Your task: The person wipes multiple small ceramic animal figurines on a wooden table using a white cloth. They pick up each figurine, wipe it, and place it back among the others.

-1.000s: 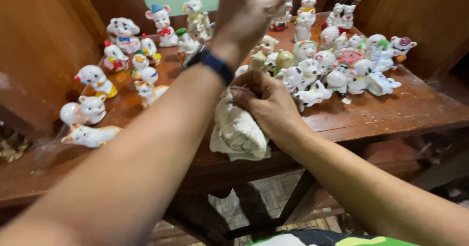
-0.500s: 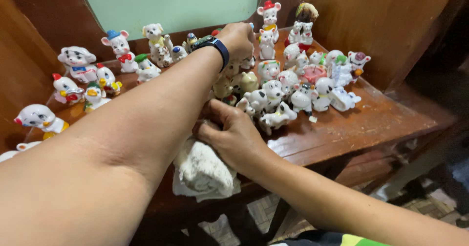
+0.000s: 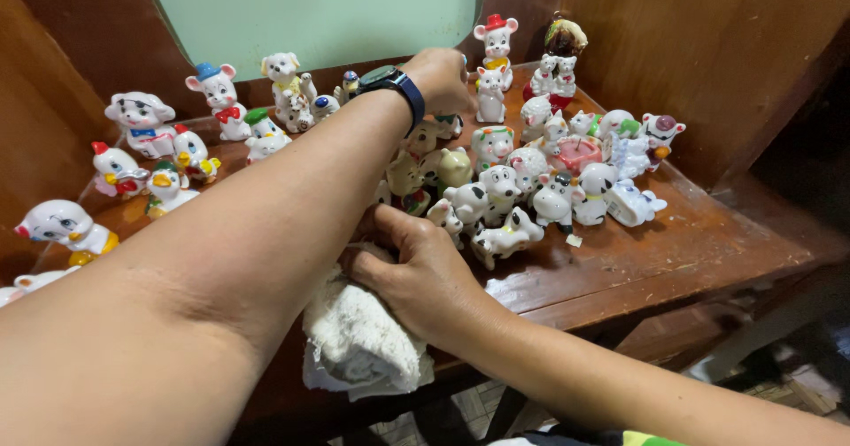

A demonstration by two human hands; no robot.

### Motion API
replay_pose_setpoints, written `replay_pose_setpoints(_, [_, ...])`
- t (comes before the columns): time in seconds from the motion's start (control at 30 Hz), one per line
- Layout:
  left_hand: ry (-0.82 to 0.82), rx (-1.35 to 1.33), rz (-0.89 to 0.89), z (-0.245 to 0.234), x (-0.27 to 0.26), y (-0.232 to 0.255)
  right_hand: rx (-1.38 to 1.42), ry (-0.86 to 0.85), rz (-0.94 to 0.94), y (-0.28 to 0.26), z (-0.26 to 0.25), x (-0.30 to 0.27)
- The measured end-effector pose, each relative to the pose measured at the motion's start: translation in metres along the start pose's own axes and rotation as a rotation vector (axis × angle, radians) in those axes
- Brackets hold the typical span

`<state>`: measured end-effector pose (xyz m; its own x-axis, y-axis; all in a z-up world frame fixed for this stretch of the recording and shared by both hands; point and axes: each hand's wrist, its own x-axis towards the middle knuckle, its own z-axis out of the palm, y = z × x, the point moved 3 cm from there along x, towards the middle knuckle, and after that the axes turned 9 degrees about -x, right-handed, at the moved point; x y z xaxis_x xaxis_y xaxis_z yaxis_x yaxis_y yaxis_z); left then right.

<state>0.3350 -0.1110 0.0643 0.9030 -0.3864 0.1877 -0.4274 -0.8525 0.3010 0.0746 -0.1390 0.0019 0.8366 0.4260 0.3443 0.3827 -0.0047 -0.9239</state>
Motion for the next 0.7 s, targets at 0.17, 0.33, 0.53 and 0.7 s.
replay_pose_setpoints(0.17, [0.216, -0.138, 0.125, -0.005, 0.002, 0.012, -0.03, 0.012, -0.003, -0.006, -0.002, -0.001])
replay_pose_setpoints(0.33, [0.2, -0.141, 0.281, 0.016, 0.017, 0.016, 0.055, 0.015, 0.008, -0.006, 0.001, -0.001])
replay_pose_setpoints(0.53, [0.132, -0.173, 0.168, 0.017, 0.018, 0.016, 0.003, 0.028, 0.019, -0.01, -0.001, -0.002])
replay_pose_setpoints(0.7, [0.109, -0.144, 0.146, 0.017, 0.025, 0.018, -0.009, 0.026, 0.047, -0.012, -0.002, -0.002])
